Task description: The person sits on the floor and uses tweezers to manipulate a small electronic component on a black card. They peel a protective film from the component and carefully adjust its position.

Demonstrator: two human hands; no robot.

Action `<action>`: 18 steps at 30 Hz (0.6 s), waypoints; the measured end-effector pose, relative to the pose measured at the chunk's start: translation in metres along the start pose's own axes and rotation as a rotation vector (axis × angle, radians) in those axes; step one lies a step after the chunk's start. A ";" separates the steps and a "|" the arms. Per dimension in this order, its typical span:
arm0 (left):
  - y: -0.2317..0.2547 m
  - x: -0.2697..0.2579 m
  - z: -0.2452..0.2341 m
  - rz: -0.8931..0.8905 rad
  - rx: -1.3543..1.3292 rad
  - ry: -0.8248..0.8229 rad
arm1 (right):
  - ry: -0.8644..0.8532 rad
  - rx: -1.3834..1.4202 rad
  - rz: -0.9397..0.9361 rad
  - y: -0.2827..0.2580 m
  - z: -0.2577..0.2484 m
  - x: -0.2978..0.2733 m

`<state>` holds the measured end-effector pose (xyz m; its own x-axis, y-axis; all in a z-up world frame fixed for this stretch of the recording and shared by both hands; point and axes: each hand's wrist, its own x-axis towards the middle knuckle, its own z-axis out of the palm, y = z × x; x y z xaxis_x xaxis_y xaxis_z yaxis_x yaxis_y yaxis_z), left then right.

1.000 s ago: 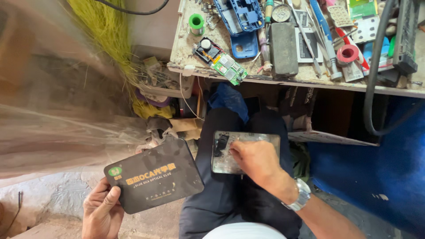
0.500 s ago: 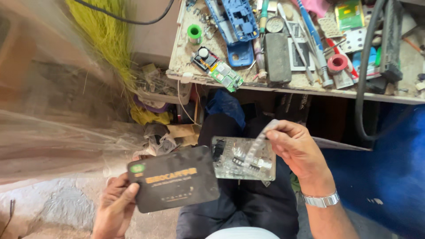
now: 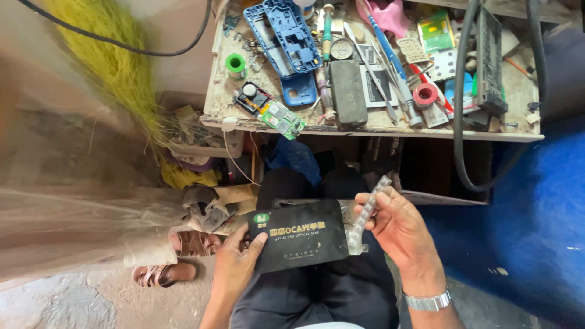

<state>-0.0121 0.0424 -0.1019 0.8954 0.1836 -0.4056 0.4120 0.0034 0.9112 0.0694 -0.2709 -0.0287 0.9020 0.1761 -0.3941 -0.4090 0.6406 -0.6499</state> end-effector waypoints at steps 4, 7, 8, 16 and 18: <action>0.012 0.004 -0.002 0.058 0.431 0.111 | -0.108 -0.054 -0.062 0.005 0.001 -0.008; 0.021 -0.002 -0.003 0.073 0.307 0.166 | -0.122 -0.068 -0.051 0.008 0.004 -0.013; 0.026 -0.005 -0.004 0.204 0.439 0.220 | -0.111 -0.067 -0.038 0.009 0.005 -0.014; 0.086 -0.028 0.032 0.618 0.431 0.178 | 0.086 -0.420 -0.115 0.030 0.029 -0.026; 0.101 -0.026 0.050 0.513 0.281 -0.050 | 0.085 -0.464 -0.113 0.035 0.034 -0.030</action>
